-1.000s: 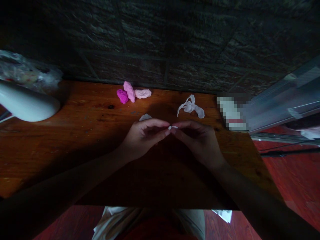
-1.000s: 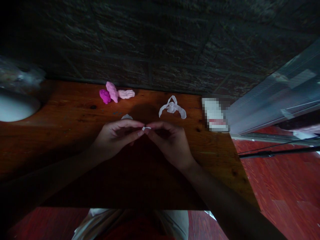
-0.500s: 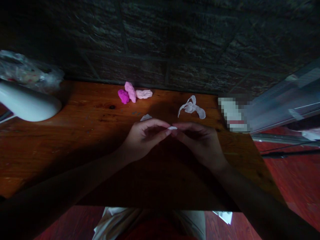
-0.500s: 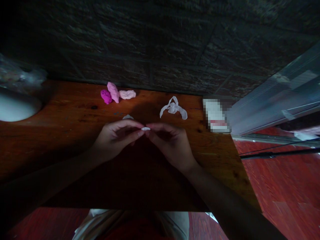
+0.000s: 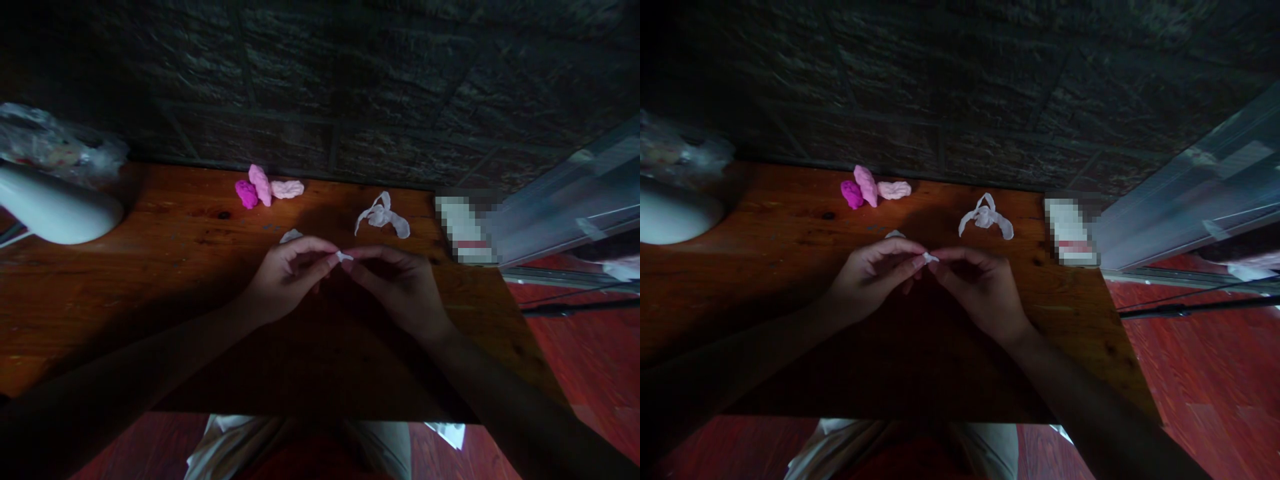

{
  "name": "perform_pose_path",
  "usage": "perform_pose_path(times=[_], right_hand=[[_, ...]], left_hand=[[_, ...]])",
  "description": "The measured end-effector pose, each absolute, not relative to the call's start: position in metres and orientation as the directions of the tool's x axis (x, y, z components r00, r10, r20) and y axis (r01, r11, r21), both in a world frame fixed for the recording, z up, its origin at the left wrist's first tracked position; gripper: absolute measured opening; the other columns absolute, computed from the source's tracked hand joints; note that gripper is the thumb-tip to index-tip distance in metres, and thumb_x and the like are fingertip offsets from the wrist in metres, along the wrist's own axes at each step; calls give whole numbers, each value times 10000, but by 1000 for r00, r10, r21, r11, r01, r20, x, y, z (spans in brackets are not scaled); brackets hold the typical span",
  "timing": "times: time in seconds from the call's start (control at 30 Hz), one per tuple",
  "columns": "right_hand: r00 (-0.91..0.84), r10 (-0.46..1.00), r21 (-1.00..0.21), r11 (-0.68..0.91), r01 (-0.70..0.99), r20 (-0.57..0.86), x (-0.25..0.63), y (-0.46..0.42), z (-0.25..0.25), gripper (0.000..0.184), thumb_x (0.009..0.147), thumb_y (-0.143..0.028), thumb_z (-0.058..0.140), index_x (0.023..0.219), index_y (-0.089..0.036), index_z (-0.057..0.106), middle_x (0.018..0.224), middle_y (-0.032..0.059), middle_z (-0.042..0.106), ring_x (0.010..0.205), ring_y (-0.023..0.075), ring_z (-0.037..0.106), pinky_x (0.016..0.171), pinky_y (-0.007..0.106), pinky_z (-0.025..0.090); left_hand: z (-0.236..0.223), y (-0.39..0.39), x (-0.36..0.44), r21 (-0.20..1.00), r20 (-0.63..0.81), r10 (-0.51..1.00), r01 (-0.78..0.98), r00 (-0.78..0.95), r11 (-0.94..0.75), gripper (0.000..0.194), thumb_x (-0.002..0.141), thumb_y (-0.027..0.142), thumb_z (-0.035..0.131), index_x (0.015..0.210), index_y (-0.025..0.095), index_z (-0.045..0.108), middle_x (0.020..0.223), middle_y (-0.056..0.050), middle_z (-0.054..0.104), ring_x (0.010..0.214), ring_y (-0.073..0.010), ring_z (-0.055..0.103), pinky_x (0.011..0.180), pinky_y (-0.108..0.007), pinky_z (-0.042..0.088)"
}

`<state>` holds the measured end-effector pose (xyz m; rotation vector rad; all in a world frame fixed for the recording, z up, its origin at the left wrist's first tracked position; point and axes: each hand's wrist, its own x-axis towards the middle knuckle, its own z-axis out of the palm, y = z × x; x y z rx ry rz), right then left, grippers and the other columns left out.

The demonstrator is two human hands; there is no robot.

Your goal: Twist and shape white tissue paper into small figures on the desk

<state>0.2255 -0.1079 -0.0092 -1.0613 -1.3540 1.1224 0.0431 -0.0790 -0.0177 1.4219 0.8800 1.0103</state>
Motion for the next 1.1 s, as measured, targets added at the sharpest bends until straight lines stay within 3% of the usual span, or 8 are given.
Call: perform_pose_path(times=[0.5,0.73,0.9,1.1], right_hand=[[-25,989,-989,147,3,147,227,-108,-9,167,783,-198,825,911,-306,820,933,-25,829,874,184,784,858,353,654],[-19,987,-987,158,16,158,226,-107,-10,140,766,-259,851,899,-287,815,924,-13,825,866,183,774,846,349,652],[-51,987,-988,152,-2,152,226,-107,-11,142,779,-241,835,914,-282,813,922,-12,820,866,171,762,852,346,643],[-37,985,-985,168,27,167,229,-106,-15,204,776,-236,830,975,-274,800,892,-11,801,838,157,743,843,331,628]], left_hand=[[-18,-78,39,985,164,925,-7,342,-172,142,813,208,766,948,170,791,744,-12,743,542,-83,595,498,-199,491],[-21,-80,42,971,227,922,4,314,-240,165,803,222,778,958,166,775,953,-65,798,811,-160,733,748,-271,610],[-22,-82,42,953,268,909,52,320,-299,154,826,196,731,970,152,766,955,-75,796,813,-159,735,731,-255,604],[-21,-81,42,966,233,911,25,340,-256,140,829,203,744,959,156,769,977,-74,801,843,-167,747,771,-268,610]])
